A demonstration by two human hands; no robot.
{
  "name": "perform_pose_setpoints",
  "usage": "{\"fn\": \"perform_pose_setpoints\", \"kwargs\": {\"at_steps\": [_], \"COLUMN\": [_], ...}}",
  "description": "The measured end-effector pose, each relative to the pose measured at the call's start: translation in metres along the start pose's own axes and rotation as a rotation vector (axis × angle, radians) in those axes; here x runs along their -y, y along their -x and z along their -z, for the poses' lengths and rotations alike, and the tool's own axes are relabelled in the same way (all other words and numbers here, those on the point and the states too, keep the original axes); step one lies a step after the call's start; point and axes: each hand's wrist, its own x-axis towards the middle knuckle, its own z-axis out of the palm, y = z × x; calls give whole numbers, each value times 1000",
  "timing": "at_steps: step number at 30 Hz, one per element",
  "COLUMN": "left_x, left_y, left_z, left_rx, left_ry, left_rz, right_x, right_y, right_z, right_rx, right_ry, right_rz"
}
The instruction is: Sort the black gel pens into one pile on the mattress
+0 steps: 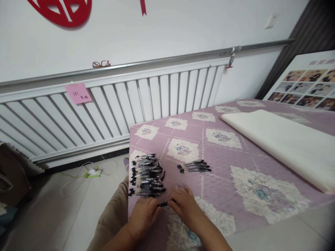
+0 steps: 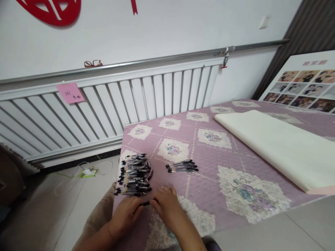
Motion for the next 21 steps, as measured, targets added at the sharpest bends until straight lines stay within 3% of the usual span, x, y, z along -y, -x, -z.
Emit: {"fn": "perform_pose_setpoints", "kwargs": {"at_steps": [7, 14, 21], "left_x": [0, -1, -2], "left_y": [0, -1, -1], "left_z": [2, 2, 5], "left_rx": [16, 20, 33], "left_ry": [12, -16, 0], "left_rz": [12, 11, 17], "right_x": [4, 1, -6], "right_y": [3, -1, 5], "right_z": [7, 0, 11], "right_rx": [-24, 3, -58], "right_ry": [-140, -14, -180], "right_rz": [15, -16, -16]}}
